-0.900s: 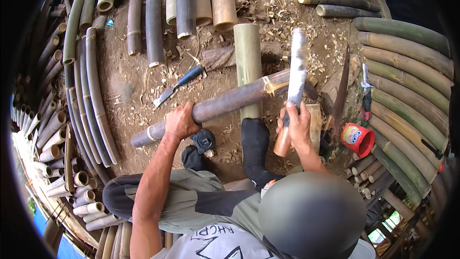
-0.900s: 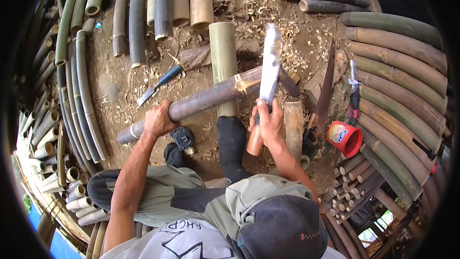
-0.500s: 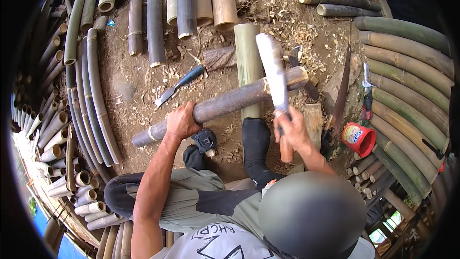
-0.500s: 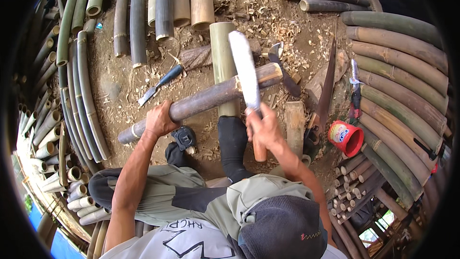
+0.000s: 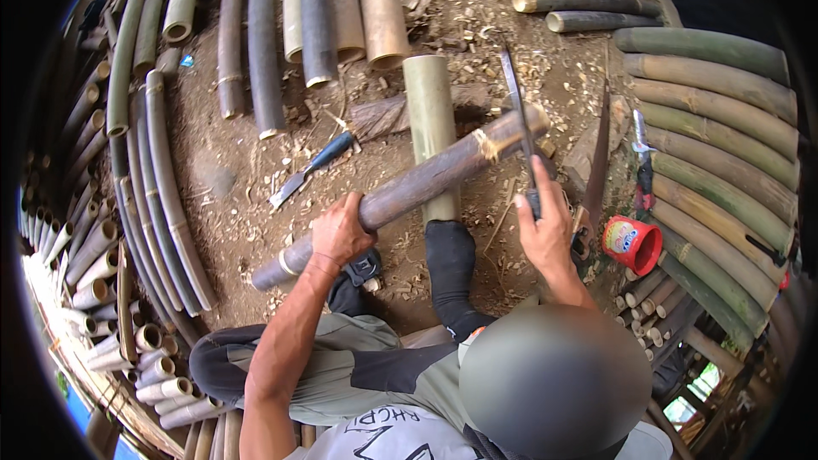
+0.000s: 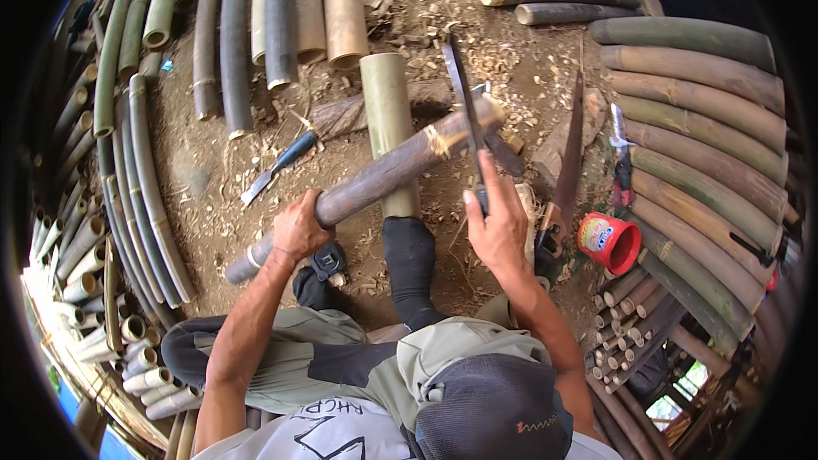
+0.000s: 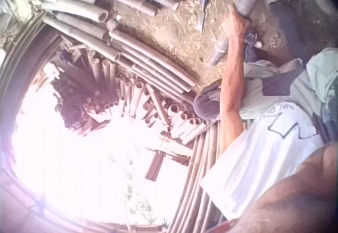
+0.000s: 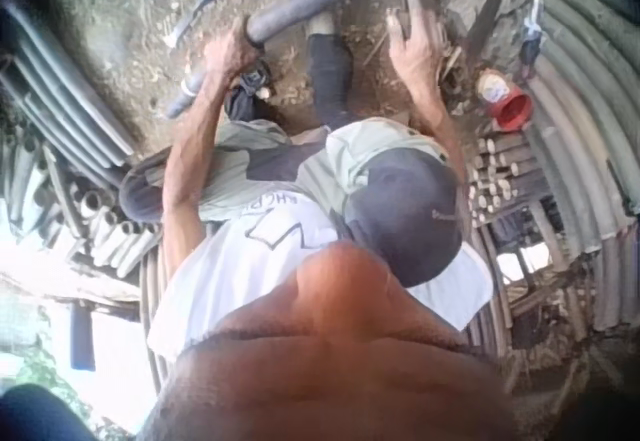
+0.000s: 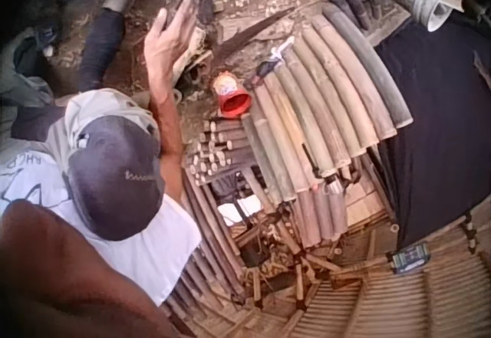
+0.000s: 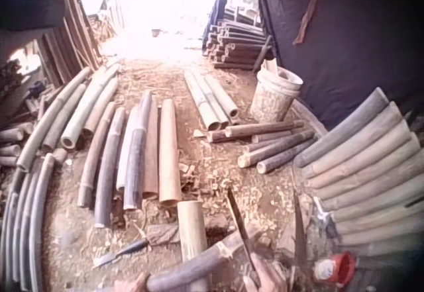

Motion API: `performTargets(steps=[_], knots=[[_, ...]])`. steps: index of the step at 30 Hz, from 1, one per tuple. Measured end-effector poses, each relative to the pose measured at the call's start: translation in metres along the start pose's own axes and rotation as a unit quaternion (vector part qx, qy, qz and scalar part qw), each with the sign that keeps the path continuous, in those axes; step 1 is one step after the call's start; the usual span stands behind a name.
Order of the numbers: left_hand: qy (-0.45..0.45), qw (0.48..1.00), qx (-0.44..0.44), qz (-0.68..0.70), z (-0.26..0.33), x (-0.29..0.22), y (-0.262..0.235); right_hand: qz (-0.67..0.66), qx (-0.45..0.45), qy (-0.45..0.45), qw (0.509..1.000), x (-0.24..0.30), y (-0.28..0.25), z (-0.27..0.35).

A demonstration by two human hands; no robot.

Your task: The person sits on the ground and uses a chisel and a wooden mallet to carve a hole into a bamboo pole. They repeatedly strike the chisel to remove material, then inspect the hole by inserting a smaller bamboo piece to check the fit.

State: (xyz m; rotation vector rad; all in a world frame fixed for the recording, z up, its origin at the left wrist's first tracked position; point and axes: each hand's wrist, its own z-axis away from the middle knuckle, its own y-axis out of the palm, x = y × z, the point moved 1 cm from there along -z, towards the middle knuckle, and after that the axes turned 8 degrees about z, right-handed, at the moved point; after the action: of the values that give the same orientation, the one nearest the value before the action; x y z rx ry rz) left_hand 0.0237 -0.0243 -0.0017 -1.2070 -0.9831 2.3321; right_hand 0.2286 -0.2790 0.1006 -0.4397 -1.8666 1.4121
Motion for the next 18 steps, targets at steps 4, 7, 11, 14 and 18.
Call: performTargets(steps=[4, 7, 11, 14, 18], knots=[[-0.002, 0.999, -0.034, 0.011, -0.003, -0.038, 0.015, 0.061, 0.077, -0.006, 0.995, 0.011, 0.025, 0.02], [0.005, 0.999, -0.037, 0.015, -0.004, -0.041, 0.016, 0.116, 0.037, -0.212, 0.97, 0.007, 0.035, 0.022], [-0.016, 0.999, -0.027, 0.012, -0.006, -0.041, 0.017, 0.127, 0.047, -0.064, 0.989, -0.007, 0.017, -0.011], [0.006, 0.999, -0.039, 0.029, -0.007, -0.039, 0.015, 0.103, 0.097, -0.186, 0.972, 0.0, 0.03, 0.009], [-0.001, 0.999, -0.039, 0.034, -0.004, -0.042, 0.017, 0.139, 0.058, -0.028, 0.988, -0.027, 0.02, -0.016]])
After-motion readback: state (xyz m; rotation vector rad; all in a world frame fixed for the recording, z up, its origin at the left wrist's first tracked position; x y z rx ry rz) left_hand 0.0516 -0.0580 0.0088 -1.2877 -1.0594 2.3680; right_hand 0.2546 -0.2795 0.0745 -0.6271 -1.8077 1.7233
